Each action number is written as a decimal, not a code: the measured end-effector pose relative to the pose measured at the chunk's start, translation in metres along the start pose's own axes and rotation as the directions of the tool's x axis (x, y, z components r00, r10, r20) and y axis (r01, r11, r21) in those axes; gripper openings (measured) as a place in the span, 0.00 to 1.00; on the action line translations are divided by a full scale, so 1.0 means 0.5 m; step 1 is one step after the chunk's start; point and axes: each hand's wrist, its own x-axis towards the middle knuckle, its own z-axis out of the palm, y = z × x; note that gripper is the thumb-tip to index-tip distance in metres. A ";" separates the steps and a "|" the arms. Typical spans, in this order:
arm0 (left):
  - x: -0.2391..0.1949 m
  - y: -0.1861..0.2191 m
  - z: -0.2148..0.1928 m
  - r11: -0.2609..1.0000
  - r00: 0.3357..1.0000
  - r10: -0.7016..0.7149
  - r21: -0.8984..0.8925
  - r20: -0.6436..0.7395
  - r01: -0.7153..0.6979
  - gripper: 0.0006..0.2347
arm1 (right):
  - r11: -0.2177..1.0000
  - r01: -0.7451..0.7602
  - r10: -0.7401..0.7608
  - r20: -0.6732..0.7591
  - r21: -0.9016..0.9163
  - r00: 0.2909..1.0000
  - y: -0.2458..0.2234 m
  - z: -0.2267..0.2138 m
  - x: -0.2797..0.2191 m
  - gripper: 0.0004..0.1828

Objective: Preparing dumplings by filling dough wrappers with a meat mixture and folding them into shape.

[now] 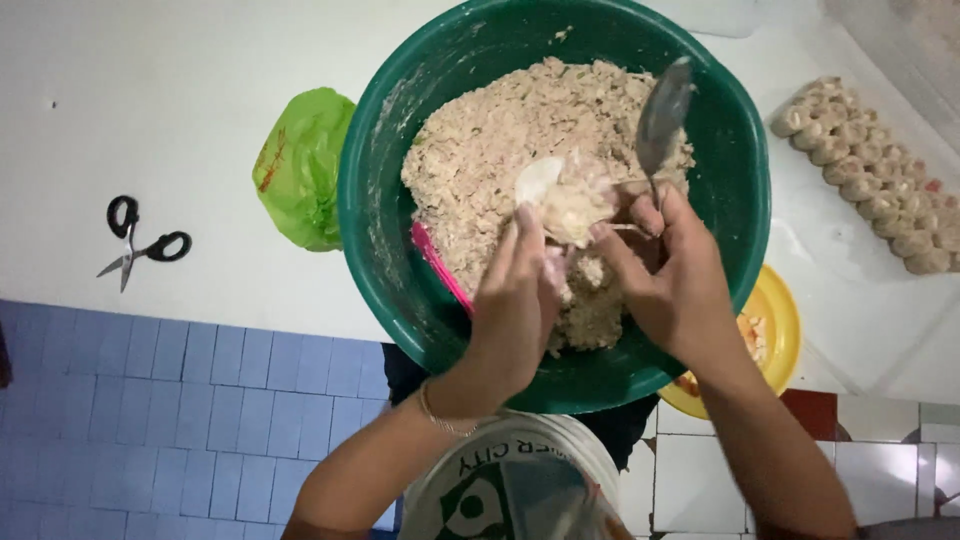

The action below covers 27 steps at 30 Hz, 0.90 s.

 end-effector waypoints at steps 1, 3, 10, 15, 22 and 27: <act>0.007 0.029 -0.028 0.922 0.946 -0.201 -0.277 0.256 0.271 0.25 | 0.980 -0.010 0.015 -0.019 0.199 1.000 -0.003 0.001 0.004 0.14; 0.028 0.062 -0.066 0.707 0.793 -0.287 -0.441 0.537 0.554 0.29 | 0.920 -0.016 0.032 -0.035 0.392 0.999 0.015 0.000 0.003 0.15; 0.057 0.027 -0.071 0.861 0.939 0.067 -0.494 0.337 0.116 0.32 | 0.811 -0.190 0.051 0.257 0.553 0.965 0.074 -0.014 -0.029 0.08; 0.067 0.042 -0.066 0.888 0.939 0.186 -0.459 0.289 -0.035 0.27 | 0.693 -0.152 0.059 0.154 0.705 0.986 0.024 -0.024 -0.043 0.19; 0.190 -0.010 -0.133 0.819 0.920 0.383 -0.490 0.081 -0.298 0.22 | 0.820 -0.183 0.108 0.168 0.542 0.980 -0.013 -0.069 -0.065 0.15; 0.224 -0.030 -0.153 0.861 0.794 0.488 -0.352 0.363 -0.368 0.17 | 0.997 -0.056 0.059 0.058 -0.058 0.997 -0.066 -0.104 -0.070 0.24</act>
